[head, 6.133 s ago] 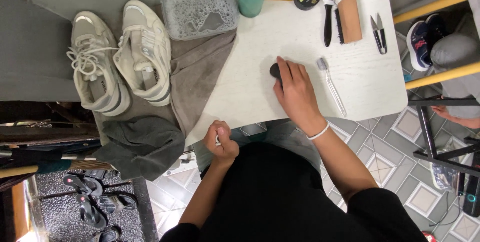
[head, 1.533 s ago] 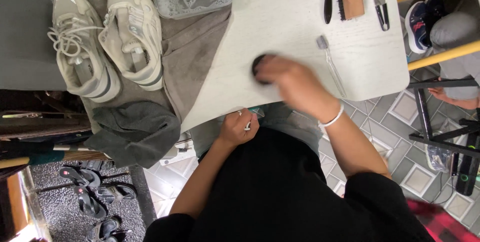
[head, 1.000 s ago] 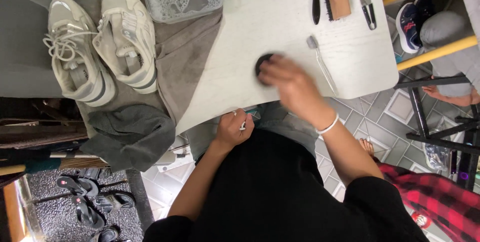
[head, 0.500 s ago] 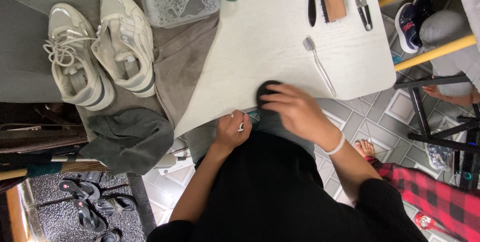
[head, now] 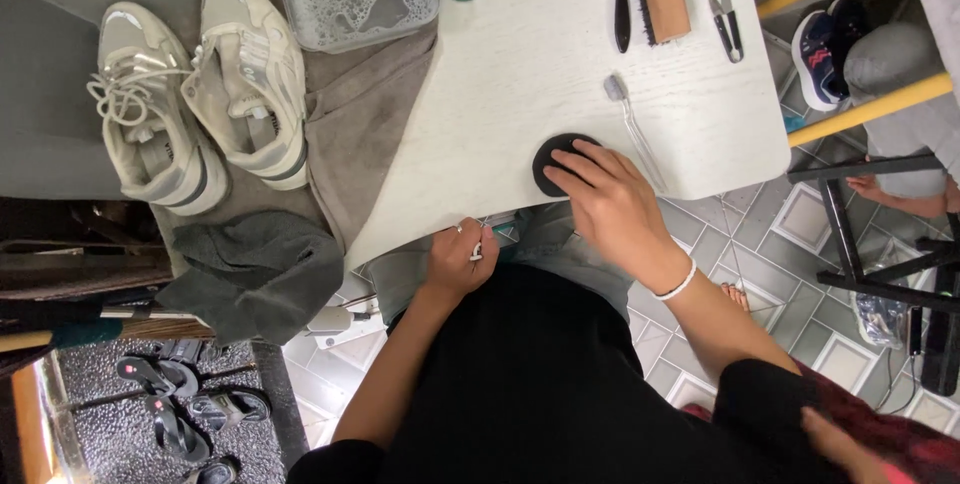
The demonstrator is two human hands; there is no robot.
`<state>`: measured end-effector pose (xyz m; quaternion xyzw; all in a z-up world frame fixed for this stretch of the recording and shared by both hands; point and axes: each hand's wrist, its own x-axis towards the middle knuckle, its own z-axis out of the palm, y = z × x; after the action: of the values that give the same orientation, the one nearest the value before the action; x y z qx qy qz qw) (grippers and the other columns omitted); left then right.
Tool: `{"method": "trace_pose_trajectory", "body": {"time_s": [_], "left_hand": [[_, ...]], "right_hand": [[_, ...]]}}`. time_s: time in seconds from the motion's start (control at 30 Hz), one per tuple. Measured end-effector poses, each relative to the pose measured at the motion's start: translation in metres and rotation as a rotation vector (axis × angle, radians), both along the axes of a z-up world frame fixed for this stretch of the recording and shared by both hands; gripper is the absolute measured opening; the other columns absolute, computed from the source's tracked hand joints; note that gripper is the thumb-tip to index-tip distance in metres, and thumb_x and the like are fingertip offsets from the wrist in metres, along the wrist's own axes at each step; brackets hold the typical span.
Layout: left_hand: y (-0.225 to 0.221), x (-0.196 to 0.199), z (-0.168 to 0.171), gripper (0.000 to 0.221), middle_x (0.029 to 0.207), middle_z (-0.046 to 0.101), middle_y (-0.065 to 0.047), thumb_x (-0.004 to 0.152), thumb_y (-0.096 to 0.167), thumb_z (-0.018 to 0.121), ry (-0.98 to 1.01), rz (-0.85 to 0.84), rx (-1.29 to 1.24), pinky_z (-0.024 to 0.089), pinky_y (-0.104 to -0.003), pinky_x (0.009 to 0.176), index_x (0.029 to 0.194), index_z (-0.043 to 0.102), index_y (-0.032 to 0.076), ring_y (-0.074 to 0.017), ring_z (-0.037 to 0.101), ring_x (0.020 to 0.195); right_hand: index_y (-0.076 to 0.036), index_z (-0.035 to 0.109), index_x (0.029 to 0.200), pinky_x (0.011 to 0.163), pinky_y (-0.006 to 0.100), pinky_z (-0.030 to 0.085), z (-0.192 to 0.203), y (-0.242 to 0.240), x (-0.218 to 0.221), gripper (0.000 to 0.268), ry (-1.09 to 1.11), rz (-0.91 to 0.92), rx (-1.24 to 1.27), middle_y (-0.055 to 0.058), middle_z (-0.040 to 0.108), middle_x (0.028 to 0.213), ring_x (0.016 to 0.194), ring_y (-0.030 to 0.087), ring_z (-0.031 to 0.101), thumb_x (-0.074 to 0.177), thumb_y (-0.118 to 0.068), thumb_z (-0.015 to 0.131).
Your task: Cleaning white shoelaces using a brush, cleaning solution, and a cloth on a workbench.
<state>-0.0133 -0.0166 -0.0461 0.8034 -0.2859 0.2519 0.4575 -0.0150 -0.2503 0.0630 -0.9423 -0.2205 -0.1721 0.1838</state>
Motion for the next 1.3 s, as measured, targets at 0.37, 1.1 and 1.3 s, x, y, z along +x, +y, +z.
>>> {"method": "trace_pose_trajectory", "body": {"time_s": [0.37,1.1,1.3], "left_hand": [[0.008,0.000,-0.004,0.034,0.045,0.033,-0.004,0.093,0.006,0.060,-0.018,0.023,0.020,0.039,-0.027,0.036,0.062,0.047,0.012,-0.0214,0.044,0.035],[-0.002,0.003,0.001,0.032,0.044,0.033,-0.007,0.089,0.000,0.061,0.016,-0.060,-0.032,0.039,-0.026,0.035,0.062,0.046,0.010,-0.0228,0.045,0.034],[0.002,0.000,-0.002,0.029,0.046,0.037,-0.006,0.091,0.003,0.060,0.044,-0.013,0.071,0.041,-0.026,0.034,0.065,0.049,0.009,-0.0200,0.047,0.036]], "right_hand": [[-0.005,0.072,0.126,0.108,0.049,0.050,-0.019,-0.003,0.007,0.035,-0.055,0.103,-0.002,0.017,0.070,0.129,0.125,0.040,0.062,0.107,-0.009,0.044],[-0.001,0.076,0.124,0.112,0.048,0.047,-0.034,-0.001,0.065,0.035,-0.064,0.089,0.094,0.021,0.070,0.131,0.128,0.041,0.062,0.104,-0.002,0.047],[-0.010,0.077,0.121,0.117,0.049,0.043,-0.004,0.049,0.061,0.043,0.191,0.412,0.265,0.014,0.069,0.138,0.134,0.040,0.058,0.106,-0.008,0.037]]}}
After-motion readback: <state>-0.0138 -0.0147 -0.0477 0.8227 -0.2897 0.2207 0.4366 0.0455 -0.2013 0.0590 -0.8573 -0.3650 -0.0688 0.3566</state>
